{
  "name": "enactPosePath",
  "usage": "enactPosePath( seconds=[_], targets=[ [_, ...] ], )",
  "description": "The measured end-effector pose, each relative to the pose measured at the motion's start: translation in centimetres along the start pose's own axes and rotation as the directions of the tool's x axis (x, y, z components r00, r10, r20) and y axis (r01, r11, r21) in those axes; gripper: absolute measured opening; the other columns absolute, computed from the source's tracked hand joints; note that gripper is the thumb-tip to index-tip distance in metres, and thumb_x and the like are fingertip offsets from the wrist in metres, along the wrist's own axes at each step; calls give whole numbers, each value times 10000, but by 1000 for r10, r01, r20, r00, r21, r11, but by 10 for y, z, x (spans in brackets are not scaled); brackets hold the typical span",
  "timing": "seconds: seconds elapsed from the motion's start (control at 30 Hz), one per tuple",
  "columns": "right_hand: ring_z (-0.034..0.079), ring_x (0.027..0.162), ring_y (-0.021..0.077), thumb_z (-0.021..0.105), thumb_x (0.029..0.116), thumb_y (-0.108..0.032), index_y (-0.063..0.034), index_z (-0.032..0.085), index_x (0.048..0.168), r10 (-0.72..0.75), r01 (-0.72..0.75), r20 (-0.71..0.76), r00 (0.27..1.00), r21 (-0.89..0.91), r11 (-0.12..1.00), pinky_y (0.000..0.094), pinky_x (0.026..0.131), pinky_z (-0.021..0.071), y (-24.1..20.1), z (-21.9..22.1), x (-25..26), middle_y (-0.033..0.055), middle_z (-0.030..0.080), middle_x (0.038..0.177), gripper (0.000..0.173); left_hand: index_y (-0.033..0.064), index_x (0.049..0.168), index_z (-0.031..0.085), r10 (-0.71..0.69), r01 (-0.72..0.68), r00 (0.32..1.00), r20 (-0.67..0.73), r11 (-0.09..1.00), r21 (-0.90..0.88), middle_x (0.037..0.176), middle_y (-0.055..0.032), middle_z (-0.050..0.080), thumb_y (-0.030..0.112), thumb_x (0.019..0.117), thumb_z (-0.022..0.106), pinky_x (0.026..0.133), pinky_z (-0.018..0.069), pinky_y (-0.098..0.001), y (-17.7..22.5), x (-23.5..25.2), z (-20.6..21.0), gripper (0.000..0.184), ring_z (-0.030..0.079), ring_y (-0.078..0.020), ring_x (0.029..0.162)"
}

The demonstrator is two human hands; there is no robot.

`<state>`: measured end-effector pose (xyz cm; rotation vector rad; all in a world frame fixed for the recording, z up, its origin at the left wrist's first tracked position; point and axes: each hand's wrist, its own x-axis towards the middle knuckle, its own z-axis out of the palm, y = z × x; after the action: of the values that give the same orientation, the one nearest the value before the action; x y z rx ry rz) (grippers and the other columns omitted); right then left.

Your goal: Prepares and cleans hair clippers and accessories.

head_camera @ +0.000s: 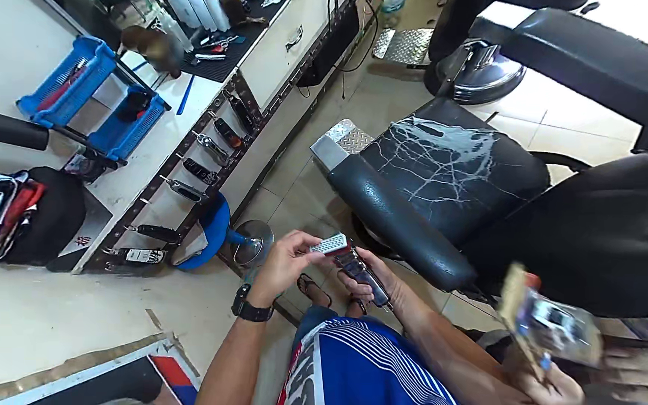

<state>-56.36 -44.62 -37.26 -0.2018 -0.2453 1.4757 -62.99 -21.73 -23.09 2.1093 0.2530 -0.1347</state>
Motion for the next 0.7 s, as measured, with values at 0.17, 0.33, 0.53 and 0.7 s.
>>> enactPosePath(
  seconds=[0.17, 0.33, 0.53, 0.7],
  targets=[
    [610, 513, 121, 499, 880, -797, -72, 514, 1395, -53, 70, -142, 988, 123, 990, 237, 451, 549, 6, 19, 19, 70, 658, 890, 890, 94, 1111, 718, -106, 156, 967, -232, 966, 207, 1029, -68, 692, 243, 920, 779, 784, 601, -410, -17, 11, -8, 250, 684, -178, 838],
    [719, 943, 210, 421, 1075, -445, -87, 485, 1470, -303, 304, 29, 952, -32, 952, 355, 741, 630, 28, -75, -24, 149, 678, 1212, 537, 15, 1120, 700, -120, 129, 991, 63, 976, -174, 1069, -92, 718, 168, 902, 788, 820, 628, -346, -13, -13, 26, 281, 720, -166, 879],
    [644, 1022, -98, 662, 982, -349, -204, 502, 1384, -89, 78, -192, 977, -63, 995, 66, 862, 509, -30, 52, -75, -96, 704, 1193, 456, 36, 1113, 721, -94, 99, 977, -192, 995, 15, 1074, -93, 705, 215, 893, 792, 826, 621, -329, -34, -16, 21, 292, 712, -146, 903],
    [653, 875, -104, 220, 1108, -178, -157, 470, 1278, 59, -20, -338, 939, 116, 993, 56, 784, 508, -43, 62, -56, -75, 709, 989, 303, 11, 1114, 709, -121, 134, 959, -256, 990, 34, 1076, -130, 710, 213, 899, 783, 834, 621, -377, -46, -20, 16, 304, 718, -183, 913]
  ],
)
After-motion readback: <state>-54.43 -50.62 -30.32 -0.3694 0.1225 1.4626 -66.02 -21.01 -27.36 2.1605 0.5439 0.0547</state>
